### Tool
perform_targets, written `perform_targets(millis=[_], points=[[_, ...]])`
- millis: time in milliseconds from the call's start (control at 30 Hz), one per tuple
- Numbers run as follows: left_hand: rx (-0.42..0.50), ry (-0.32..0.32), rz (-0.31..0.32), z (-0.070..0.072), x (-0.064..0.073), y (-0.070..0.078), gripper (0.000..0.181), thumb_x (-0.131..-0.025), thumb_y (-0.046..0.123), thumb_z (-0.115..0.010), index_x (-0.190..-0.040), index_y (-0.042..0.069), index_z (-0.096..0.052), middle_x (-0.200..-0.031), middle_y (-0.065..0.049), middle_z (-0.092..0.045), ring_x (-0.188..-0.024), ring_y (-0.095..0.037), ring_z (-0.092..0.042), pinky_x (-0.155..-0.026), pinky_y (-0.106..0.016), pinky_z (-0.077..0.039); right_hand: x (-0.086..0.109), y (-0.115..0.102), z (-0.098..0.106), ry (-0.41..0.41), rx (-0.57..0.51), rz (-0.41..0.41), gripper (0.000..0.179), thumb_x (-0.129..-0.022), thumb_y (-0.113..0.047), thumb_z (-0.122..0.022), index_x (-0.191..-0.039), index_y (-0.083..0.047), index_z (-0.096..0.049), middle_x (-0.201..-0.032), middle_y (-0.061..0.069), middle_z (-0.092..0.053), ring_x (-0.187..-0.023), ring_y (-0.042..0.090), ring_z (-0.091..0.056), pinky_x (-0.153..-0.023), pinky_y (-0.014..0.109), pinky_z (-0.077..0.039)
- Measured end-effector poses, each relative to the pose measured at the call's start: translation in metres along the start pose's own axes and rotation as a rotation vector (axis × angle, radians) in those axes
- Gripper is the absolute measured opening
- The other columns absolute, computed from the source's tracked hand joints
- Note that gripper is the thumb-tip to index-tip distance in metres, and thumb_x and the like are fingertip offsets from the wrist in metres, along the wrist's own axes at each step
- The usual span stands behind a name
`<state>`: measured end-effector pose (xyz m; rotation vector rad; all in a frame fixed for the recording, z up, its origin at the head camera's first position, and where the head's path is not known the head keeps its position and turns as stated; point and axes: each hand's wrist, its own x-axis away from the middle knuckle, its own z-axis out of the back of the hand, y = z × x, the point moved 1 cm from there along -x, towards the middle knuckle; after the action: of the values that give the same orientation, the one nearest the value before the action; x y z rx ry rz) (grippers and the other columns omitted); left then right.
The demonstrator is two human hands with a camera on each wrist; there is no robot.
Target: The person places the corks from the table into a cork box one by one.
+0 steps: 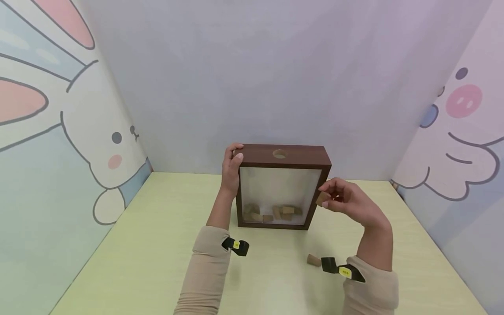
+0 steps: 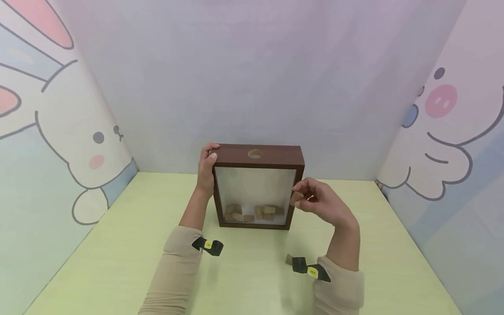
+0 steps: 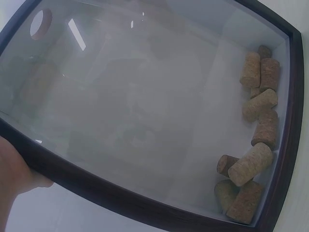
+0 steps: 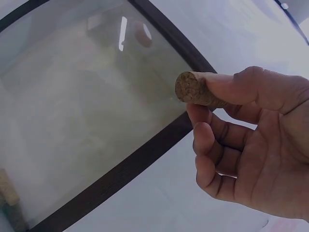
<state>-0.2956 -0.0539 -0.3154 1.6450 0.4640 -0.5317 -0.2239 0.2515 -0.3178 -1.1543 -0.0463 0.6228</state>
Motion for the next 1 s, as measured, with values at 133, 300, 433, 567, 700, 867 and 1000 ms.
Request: perform_targets(millis=[133,300,433,567,700,867,1000], points=[[0.001,-0.003,0.000,0.000,0.000,0.000,0.046,-0.087,0.022,-0.039,-0.121,-0.009,-0.039,-0.134,-0.020,-0.032,-0.121,-0.020,-0.029,-0.096,-0.040,-0.022,-0.004,-0.010,0.007,0.004,0.026,0.011,0.025,-0.085,0.004,-0.062,-0.107,0.005,-0.052,-0.084,0.016,-0.051,-0.079,0.022,-0.056,-0.066,0.029,-0.047],[0.001,0.000,0.000,0.000,0.001,0.001,0.045,-0.088,0.021,-0.039,-0.120,-0.009,-0.039,-0.134,-0.019,-0.033,-0.121,-0.020,-0.029,-0.096,-0.040,-0.022,-0.010,-0.024,0.013,-0.015,0.072,0.055,0.024,-0.085,0.007,-0.060,-0.108,0.005,-0.051,-0.086,0.016,-0.053,-0.081,0.023,-0.059,-0.067,0.028,-0.048],[-0.001,0.002,0.001,0.001,0.000,0.000,0.044,-0.088,0.021,-0.039,-0.120,-0.009,-0.039,-0.133,-0.013,-0.034,-0.120,-0.020,-0.029,-0.096,-0.039,-0.022,-0.017,-0.037,0.018,-0.030,0.088,0.089,0.024,-0.085,0.008,-0.058,-0.108,0.005,-0.051,-0.090,0.016,-0.057,-0.082,0.022,-0.060,-0.067,0.027,-0.048],[0.003,0.001,0.001,0.003,-0.003,-0.010,0.045,-0.087,0.022,-0.040,-0.121,-0.007,-0.040,-0.134,-0.013,-0.034,-0.121,-0.019,-0.029,-0.096,-0.039,-0.022,-0.025,-0.049,0.025,-0.051,0.110,0.130,0.024,-0.085,0.009,-0.058,-0.108,0.004,-0.052,-0.091,0.017,-0.059,-0.079,0.022,-0.059,-0.065,0.026,-0.048],[0.009,0.003,0.005,0.007,-0.007,-0.028,0.044,-0.087,0.023,-0.041,-0.122,-0.004,-0.041,-0.136,-0.011,-0.033,-0.123,-0.019,-0.028,-0.097,-0.041,-0.021,-0.033,-0.057,0.030,-0.064,0.134,0.162,0.024,-0.084,0.010,-0.058,-0.107,0.005,-0.053,-0.090,0.016,-0.060,-0.077,0.021,-0.059,-0.064,0.025,-0.048],[0.002,0.008,-0.003,0.007,-0.008,-0.034,0.047,-0.087,0.032,-0.043,-0.122,0.001,-0.043,-0.134,-0.006,-0.035,-0.123,-0.018,-0.029,-0.097,-0.042,-0.022,-0.042,-0.065,0.034,-0.077,0.137,0.168,0.024,-0.084,0.010,-0.058,-0.107,0.004,-0.053,-0.090,0.016,-0.060,-0.078,0.028,-0.059,-0.066,0.026,-0.049],[-0.002,0.000,0.000,0.004,-0.004,-0.015,0.047,-0.087,0.029,-0.043,-0.121,-0.003,-0.041,-0.134,-0.010,-0.035,-0.120,-0.018,-0.031,-0.096,-0.040,-0.023,-0.052,-0.071,0.035,-0.079,0.143,0.161,0.023,-0.085,0.007,-0.060,-0.107,0.002,-0.054,-0.091,0.016,-0.060,-0.078,0.033,-0.057,-0.067,0.027,-0.049]])
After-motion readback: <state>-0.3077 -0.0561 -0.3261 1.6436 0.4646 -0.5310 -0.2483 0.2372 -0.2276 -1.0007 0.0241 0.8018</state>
